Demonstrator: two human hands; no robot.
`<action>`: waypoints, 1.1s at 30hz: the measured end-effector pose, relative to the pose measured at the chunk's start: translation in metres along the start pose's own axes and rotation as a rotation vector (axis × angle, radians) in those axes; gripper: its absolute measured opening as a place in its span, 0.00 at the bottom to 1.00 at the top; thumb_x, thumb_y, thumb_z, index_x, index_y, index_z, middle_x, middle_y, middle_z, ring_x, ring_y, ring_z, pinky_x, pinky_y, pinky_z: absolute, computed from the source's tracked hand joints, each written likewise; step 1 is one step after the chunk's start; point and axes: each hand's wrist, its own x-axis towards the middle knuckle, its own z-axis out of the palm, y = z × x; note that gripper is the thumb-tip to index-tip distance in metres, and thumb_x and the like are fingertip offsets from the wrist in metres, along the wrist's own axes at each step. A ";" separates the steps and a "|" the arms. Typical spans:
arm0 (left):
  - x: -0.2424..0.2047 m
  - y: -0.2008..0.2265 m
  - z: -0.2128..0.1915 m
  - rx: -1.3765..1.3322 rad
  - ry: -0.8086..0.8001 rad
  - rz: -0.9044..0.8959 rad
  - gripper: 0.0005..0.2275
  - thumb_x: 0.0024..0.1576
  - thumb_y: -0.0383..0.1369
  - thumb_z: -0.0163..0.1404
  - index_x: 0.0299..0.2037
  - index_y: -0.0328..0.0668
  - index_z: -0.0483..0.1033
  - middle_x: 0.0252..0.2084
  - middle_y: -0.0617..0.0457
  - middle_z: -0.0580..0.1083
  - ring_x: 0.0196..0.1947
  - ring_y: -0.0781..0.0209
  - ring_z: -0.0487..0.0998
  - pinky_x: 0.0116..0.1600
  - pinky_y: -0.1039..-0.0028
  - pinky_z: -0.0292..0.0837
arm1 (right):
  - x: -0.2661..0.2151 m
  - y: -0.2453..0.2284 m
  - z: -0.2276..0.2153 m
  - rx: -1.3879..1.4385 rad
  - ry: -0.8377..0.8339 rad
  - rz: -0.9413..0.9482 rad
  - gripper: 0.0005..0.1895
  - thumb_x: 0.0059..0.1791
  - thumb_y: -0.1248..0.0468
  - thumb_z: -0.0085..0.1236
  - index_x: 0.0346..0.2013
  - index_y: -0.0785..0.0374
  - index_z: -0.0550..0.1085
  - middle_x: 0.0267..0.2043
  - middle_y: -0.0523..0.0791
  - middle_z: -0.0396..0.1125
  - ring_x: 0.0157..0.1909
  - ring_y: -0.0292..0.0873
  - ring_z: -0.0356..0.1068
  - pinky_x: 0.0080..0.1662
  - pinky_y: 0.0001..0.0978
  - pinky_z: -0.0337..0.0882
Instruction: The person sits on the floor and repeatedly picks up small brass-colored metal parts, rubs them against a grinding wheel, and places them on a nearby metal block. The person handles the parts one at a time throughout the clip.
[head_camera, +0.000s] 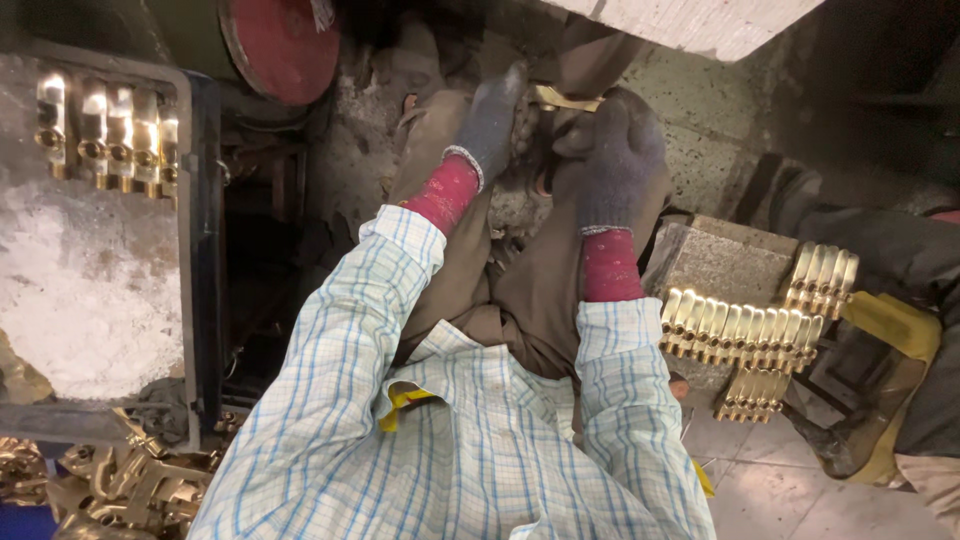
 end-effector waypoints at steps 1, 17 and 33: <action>0.004 0.000 0.000 0.016 0.048 -0.018 0.17 0.60 0.51 0.49 0.29 0.48 0.68 0.19 0.57 0.66 0.16 0.65 0.65 0.21 0.71 0.59 | 0.001 0.002 0.001 -0.070 -0.007 0.007 0.16 0.55 0.64 0.51 0.54 0.72 0.72 0.29 0.48 0.73 0.27 0.39 0.76 0.31 0.28 0.78; 0.035 -0.020 0.001 0.125 0.087 -0.189 0.18 0.60 0.51 0.48 0.28 0.48 0.69 0.17 0.58 0.63 0.14 0.64 0.63 0.20 0.70 0.56 | 0.022 0.045 -0.015 0.171 0.057 0.120 0.12 0.55 0.64 0.53 0.50 0.68 0.73 0.27 0.46 0.69 0.21 0.41 0.70 0.23 0.32 0.69; -0.089 0.080 0.019 0.514 -0.739 0.304 0.15 0.64 0.39 0.46 0.42 0.32 0.79 0.35 0.53 0.76 0.35 0.66 0.75 0.43 0.77 0.72 | -0.136 0.008 -0.038 0.374 -0.273 0.446 0.03 0.49 0.69 0.55 0.36 0.65 0.75 0.25 0.45 0.69 0.25 0.40 0.71 0.25 0.29 0.70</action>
